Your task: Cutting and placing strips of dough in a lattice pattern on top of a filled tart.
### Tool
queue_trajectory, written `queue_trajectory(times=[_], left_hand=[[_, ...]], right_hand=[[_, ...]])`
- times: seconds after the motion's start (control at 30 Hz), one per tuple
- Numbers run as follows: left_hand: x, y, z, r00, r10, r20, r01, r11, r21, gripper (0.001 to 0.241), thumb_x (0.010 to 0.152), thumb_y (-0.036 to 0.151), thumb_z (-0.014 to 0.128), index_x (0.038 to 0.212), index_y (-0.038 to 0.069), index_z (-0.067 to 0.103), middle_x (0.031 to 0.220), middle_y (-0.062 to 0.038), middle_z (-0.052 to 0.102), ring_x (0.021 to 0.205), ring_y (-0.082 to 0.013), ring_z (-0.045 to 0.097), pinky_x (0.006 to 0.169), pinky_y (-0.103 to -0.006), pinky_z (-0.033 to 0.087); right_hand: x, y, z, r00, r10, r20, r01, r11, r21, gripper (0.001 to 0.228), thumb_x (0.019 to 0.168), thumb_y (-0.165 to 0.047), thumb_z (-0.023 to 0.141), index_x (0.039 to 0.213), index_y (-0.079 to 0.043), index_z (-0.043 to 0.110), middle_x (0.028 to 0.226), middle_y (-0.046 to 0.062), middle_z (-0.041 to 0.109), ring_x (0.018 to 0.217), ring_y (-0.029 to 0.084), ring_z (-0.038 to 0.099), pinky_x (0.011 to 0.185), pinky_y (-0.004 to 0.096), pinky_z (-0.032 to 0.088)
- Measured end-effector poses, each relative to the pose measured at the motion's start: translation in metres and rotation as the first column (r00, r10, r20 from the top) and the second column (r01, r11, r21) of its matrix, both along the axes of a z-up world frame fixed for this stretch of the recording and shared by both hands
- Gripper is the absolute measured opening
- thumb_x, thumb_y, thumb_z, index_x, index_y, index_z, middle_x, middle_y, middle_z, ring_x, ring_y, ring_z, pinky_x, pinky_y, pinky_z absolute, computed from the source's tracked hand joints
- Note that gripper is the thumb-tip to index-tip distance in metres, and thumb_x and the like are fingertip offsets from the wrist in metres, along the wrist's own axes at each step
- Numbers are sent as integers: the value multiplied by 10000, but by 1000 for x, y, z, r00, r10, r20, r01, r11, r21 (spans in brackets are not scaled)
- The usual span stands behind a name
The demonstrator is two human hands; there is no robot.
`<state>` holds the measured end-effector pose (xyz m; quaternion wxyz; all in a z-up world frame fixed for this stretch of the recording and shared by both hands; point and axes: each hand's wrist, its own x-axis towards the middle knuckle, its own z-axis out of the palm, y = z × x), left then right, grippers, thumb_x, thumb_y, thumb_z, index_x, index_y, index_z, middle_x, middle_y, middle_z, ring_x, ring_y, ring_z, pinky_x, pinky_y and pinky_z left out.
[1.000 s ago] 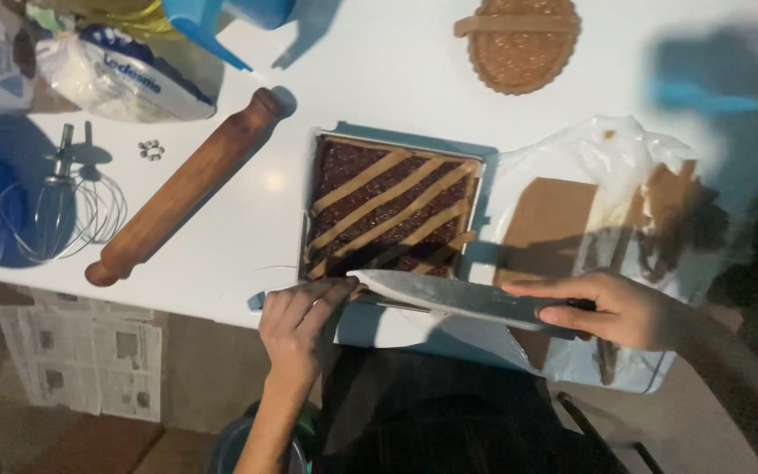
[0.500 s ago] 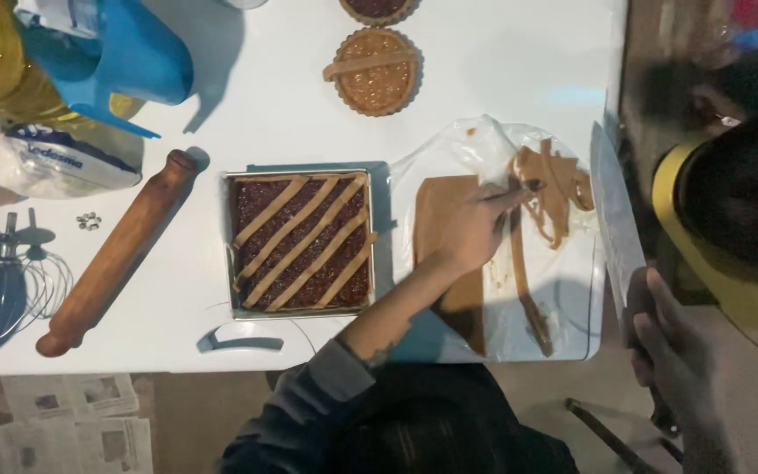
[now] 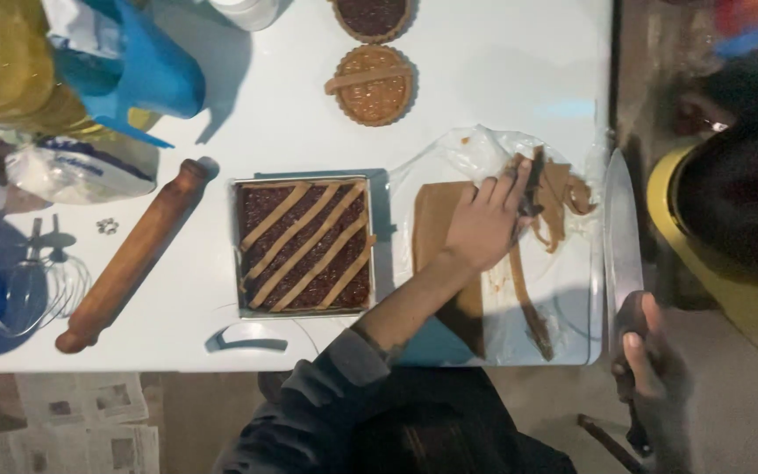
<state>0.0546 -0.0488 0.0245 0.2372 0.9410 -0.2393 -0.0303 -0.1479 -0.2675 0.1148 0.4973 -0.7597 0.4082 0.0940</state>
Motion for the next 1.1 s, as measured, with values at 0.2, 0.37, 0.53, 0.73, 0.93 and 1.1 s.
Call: queue_trajectory(times=[0.2, 0.37, 0.53, 0.73, 0.93, 1.1], left_hand=[[-66, 113, 54, 990, 131, -49, -136, 982, -133, 627, 1010, 326, 587, 1543, 49, 407, 1361, -141, 542, 1182, -313, 528, 959, -448, 406], [-133, 237, 74, 912, 393, -119, -409, 898, -165, 462, 961, 197, 669, 1410, 112, 598, 1247, -134, 611, 1091, -330, 575, 918, -451, 446], [-159, 338, 66, 729, 674, -119, -684, 722, -98, 348, 929, 90, 695, 1273, 59, 652, 1173, -146, 634, 1018, -298, 610, 873, -414, 507], [-146, 377, 65, 632, 720, -287, -773, 614, -163, 247, 912, 63, 695, 1158, 54, 672, 1086, -102, 705, 889, -219, 667, 675, -344, 517], [-128, 394, 45, 624, 621, -474, -762, 618, -194, 307, 883, 100, 745, 1167, 54, 638, 995, -85, 719, 832, -164, 700, 638, -303, 544], [-114, 396, 49, 621, 414, -666, -708, 661, -249, 456, 802, 102, 795, 1184, 37, 554, 1015, -91, 715, 851, -162, 713, 746, -313, 572]], right_hand=[[38, 36, -18, 946, 299, 122, -307, 950, 55, 625, 1013, -295, 589, 1618, -199, 470, 856, -39, 600, 585, 39, 438, 490, 214, 356], [78, 128, 3, 805, 593, -17, -590, 802, 95, 580, 999, -290, 610, 1571, -232, 531, 810, 20, 636, 646, 97, 497, 589, 268, 441], [76, 218, 8, 636, 747, 197, -772, 623, 128, 498, 1060, -266, 547, 1555, -235, 496, 990, 166, 629, 888, 210, 577, 759, 373, 508], [39, 258, -8, 603, 761, -238, -758, 640, 125, 529, 993, -309, 585, 1514, -351, 500, 635, 99, 642, 602, 195, 634, 644, 353, 532], [-14, 314, -17, 754, 654, -55, -656, 749, -93, 505, 983, -236, 572, 1484, -294, 541, 641, 76, 647, 582, 198, 634, 603, 340, 529], [-96, 356, -46, 768, 641, 1, -620, 743, -251, 566, 985, -216, 567, 1535, -319, 485, 806, 136, 692, 621, 260, 605, 604, 371, 489]])
